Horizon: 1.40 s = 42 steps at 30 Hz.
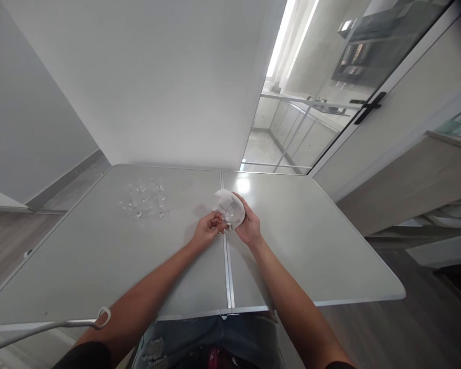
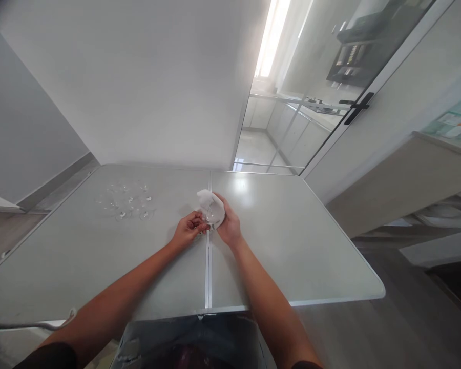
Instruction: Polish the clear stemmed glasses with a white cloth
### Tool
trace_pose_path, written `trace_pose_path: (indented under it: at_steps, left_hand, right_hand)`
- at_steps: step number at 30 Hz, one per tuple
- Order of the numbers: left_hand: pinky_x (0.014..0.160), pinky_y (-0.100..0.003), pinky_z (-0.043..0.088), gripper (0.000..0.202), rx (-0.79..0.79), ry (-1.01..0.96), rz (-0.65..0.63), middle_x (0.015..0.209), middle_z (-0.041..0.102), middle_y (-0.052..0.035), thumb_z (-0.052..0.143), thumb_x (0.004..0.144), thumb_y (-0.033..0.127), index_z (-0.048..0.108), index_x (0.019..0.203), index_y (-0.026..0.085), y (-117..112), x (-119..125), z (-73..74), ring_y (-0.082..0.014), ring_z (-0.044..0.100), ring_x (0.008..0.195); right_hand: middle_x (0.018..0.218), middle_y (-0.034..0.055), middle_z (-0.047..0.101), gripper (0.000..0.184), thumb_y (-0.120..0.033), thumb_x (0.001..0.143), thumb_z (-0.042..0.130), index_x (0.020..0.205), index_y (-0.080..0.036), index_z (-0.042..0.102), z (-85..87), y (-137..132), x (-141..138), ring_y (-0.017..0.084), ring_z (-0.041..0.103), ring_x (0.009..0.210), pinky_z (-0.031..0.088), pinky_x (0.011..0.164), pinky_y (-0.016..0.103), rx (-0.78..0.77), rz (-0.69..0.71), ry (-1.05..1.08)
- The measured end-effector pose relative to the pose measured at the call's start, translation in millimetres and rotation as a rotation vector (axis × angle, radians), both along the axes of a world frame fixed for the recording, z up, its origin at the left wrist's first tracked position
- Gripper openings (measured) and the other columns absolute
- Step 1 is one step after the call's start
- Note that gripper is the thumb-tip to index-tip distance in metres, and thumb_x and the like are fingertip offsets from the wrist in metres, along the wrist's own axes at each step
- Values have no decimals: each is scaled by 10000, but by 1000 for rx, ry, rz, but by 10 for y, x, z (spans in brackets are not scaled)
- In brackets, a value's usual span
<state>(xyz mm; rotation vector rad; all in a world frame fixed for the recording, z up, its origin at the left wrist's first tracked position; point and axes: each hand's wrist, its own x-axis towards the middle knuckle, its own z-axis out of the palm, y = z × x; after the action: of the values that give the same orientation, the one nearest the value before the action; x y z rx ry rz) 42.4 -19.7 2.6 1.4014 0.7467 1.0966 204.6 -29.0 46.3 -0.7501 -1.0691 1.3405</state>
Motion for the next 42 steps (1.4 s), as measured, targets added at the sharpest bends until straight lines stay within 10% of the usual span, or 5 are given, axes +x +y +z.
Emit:
trace_pose_path:
  at_steps: [12, 21, 27, 35, 42]
  left_hand:
    - [542, -238, 448, 326, 52, 76, 197, 639, 578, 8, 592, 932, 465, 607, 800, 167, -2, -14, 73, -110, 536, 534]
    - [541, -272, 426, 124, 858, 747, 360, 695, 681, -68, 487, 892, 138, 599, 856, 176, 111, -147, -128, -180, 628, 582]
    - [630, -292, 492, 158, 1078, 800, 233, 733, 703, -82, 504, 970, 200, 632, 880, 178, 119, -206, -73, -193, 678, 676]
    - [633, -286, 517, 169, 952, 684, 196, 781, 749, -81, 563, 970, 288, 696, 950, 186, 173, -277, -157, -186, 699, 677]
    - [639, -289, 532, 145, 636, 496, 181, 787, 777, -59, 673, 893, 330, 744, 915, 205, 130, -262, -110, -178, 700, 645]
  right_hand:
    - [1482, 71, 542, 535, -353, 1032, 421, 1563, -318, 366, -286, -39, -156, 242, 607, 1204, 494, 1051, 428, 442, -241, -583]
    - [1302, 48, 692, 423, -220, 977, 520, 1389, -296, 580, -111, 32, 101, 255, 553, 1310, 67, 1246, 621, 981, -247, -1276]
    - [853, 58, 731, 288, -366, 980, 516, 1019, -222, 762, -108, 31, 152, 225, 645, 878, 472, 926, 418, 695, -247, -1021]
    - [692, 49, 674, 580, -585, 986, 419, 779, -188, 787, -111, 104, 201, 183, 596, 690, 448, 693, 310, 65, -58, -308]
    - [790, 40, 679, 478, -578, 940, 512, 863, -186, 775, -55, 142, 296, 158, 589, 701, 460, 647, 268, -56, 53, -141]
